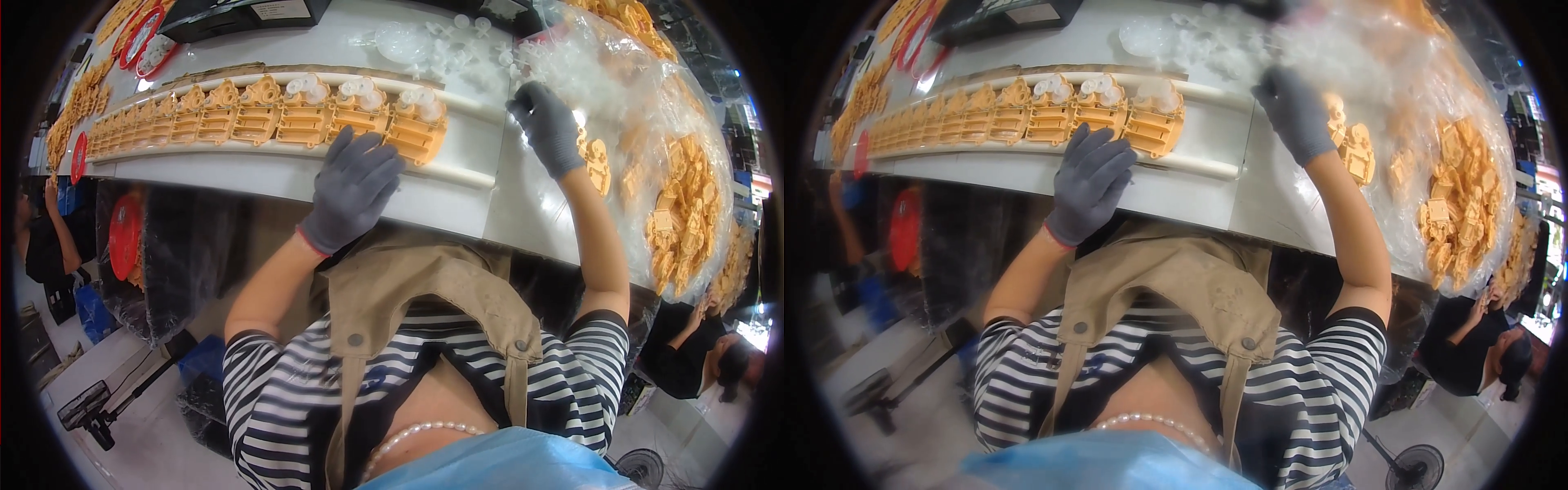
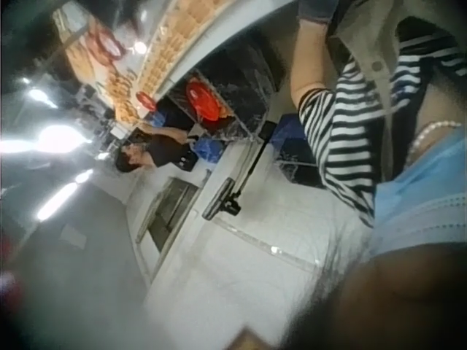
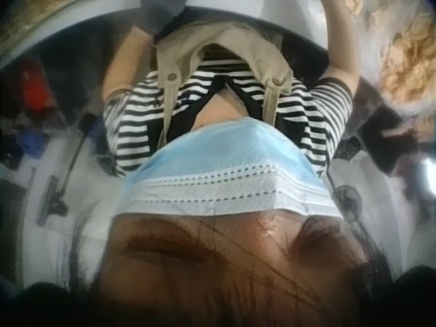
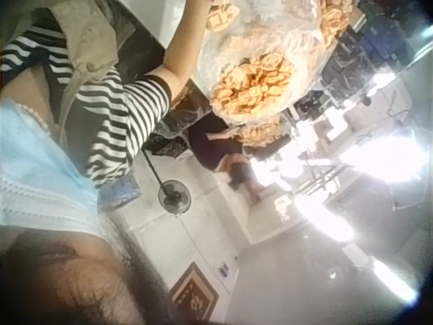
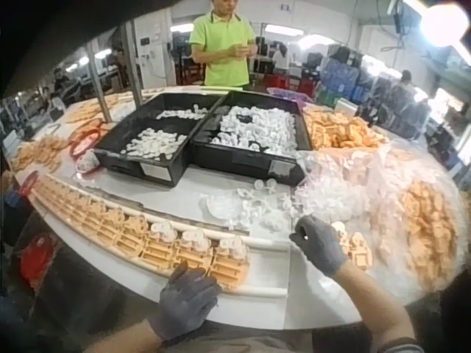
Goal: The person assembles small plastic toy components by fitting circular white plastic inserts into orange plastic housings by hand on a production line.
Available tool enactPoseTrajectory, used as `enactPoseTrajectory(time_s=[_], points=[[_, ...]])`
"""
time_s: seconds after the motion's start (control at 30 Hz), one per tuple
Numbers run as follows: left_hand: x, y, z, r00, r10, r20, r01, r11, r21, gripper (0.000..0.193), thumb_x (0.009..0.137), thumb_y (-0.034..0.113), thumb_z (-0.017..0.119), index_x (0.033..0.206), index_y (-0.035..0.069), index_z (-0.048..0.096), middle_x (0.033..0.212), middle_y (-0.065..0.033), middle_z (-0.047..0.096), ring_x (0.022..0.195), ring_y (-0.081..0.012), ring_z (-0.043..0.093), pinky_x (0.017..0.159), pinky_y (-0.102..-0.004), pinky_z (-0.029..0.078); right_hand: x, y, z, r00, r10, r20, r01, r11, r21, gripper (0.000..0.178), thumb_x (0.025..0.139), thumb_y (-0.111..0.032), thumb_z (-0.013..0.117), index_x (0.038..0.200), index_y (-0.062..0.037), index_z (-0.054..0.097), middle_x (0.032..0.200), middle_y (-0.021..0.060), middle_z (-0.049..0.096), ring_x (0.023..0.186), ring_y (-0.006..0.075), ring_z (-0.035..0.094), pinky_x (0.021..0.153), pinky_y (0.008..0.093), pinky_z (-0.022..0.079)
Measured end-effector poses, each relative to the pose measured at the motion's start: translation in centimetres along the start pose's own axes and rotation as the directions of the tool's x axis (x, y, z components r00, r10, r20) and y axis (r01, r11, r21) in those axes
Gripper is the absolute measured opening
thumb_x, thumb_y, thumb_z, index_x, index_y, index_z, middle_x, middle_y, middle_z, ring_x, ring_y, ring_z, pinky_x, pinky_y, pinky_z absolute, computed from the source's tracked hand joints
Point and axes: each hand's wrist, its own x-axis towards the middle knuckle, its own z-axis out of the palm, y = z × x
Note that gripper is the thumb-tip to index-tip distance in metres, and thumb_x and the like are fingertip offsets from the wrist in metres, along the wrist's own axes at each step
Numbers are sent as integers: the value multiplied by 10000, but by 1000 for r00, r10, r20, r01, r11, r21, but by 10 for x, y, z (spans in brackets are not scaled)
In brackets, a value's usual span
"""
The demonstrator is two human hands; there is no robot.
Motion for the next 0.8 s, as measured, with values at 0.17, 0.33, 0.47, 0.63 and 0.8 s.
enactPoseTrajectory(time_s=[0.17,0.33,0.47,0.63,0.8], points=[[19,4,14,962,59,267,-73,996,46,448,795,194,698,1208,77,571,1229,-129,568,1209,-343,493,1117,-525,230,-3,-13,-6,985,164,-50,-150,967,205,309,853,-237,696,1083,-57,595,730,136,647,613,243,629,580,346,495],[21,9,31,923,117,366,-140,990,35,529,808,221,695,1283,64,522,1328,-168,499,1284,-379,415,1111,-561,213,-16,-12,-6,953,-192,-234,210,976,55,244,829,-224,717,906,-29,592,824,100,584,716,239,580,699,352,485],[28,10,35,903,145,403,-157,988,-3,500,826,215,670,1263,30,515,1361,-188,443,1272,-398,402,1087,-561,249,-51,-14,-21,929,326,-175,-133,737,663,378,840,-226,711,1160,-69,583,974,44,640,833,124,613,678,261,522],[30,14,34,906,120,406,-139,990,19,491,817,195,676,1253,30,520,1353,-190,448,1252,-401,417,1076,-556,272,-104,69,-70,761,562,-323,-262,722,640,182,905,-204,641,991,-48,680,870,35,686,730,102,617,665,236,517],[39,21,39,901,132,412,-150,989,10,492,787,181,695,1226,33,533,1330,-184,467,1239,-394,430,1064,-556,285,-205,236,-123,579,392,-714,-672,725,-147,281,840,-72,530,1100,-81,636,1064,148,649,1010,317,622,900,380,471]])
